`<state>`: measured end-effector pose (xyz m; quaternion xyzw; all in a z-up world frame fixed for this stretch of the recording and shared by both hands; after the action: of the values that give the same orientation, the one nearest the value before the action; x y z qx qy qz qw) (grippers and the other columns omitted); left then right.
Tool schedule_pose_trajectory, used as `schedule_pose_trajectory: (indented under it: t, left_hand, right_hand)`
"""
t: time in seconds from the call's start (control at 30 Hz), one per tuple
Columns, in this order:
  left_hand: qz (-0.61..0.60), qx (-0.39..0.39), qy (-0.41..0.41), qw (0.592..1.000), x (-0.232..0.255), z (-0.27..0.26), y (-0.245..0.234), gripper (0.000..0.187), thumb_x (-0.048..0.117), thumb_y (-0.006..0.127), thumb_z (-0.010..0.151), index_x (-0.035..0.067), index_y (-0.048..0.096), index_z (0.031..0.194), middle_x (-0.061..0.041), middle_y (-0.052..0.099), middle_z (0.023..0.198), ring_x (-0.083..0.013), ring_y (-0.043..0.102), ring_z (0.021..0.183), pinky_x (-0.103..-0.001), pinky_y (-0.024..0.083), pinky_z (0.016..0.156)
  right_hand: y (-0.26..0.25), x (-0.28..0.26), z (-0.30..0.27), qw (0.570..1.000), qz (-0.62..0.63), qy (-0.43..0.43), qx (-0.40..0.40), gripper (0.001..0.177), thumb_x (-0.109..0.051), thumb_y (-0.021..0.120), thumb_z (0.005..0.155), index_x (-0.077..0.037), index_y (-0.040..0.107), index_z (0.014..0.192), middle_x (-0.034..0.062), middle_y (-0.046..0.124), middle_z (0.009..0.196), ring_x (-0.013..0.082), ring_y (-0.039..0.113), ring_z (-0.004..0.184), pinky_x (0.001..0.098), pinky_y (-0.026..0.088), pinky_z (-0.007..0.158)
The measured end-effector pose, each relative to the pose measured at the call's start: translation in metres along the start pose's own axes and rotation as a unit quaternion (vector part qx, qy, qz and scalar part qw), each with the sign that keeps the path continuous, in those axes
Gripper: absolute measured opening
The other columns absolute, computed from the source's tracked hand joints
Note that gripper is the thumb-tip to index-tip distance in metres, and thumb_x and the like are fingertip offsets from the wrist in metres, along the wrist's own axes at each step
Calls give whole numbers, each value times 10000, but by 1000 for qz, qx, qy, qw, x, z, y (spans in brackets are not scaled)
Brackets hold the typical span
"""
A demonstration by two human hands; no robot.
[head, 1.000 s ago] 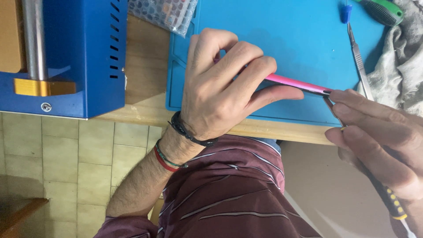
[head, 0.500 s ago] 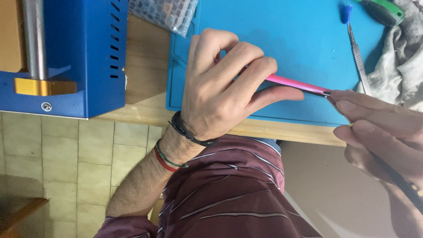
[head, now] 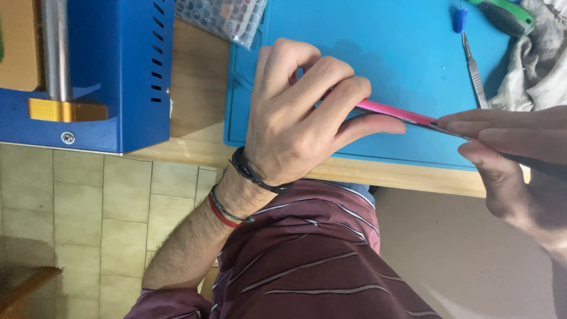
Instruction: The person uses a blue plastic pry tool to separate the screen from the frame of a pink smartphone. They then use a metal spudger to carefully pry along the edges of the device, working to detach the display assembly from the chassis.
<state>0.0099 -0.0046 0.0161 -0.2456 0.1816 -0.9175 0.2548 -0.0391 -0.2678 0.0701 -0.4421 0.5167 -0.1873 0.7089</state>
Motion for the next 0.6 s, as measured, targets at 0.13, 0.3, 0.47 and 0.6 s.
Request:
schedule_pose_trajectory:
  t: [0.13,0.3,0.47,0.6]
  left_hand:
    - [-2,9,0,1000,0,1,0,502,520,809,1000,72,616,883,-10,581,876,-275,456,851,-394,403,742]
    - [-6,9,1,1000,1,1,-1,489,507,783,1013,67,612,887,-10,586,882,-278,456,860,-400,399,743]
    - [-7,15,5,1000,1,1,-1,474,497,766,1023,78,600,877,-4,586,871,-275,477,861,-400,383,743]
    - [1,19,11,1000,2,0,-1,475,504,751,1029,81,601,873,-1,581,874,-270,486,865,-400,378,736]
  right_hand:
    - [1,4,-1,1000,30,-6,-4,123,51,553,1130,93,644,1058,329,739,1266,408,782,1190,468,618,1131]
    - [1,6,-4,998,35,-41,18,54,99,586,1160,89,533,1167,326,734,1225,434,797,1182,500,636,1123]
    - [3,1,-5,998,18,-48,28,64,145,619,1162,119,567,1189,343,732,1206,485,801,1186,543,669,1101]
    - [3,-2,-4,998,18,-46,29,48,148,602,1167,123,564,1151,350,738,1209,479,806,1177,494,662,1030]
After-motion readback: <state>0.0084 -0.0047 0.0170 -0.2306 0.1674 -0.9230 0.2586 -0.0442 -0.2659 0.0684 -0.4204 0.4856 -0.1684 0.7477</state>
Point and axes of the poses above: each hand's wrist, its own z-axis towards the middle knuckle, its own y-axis out of the palm, x = y × z, the point moved 2 cm from there along z, towards the middle knuckle
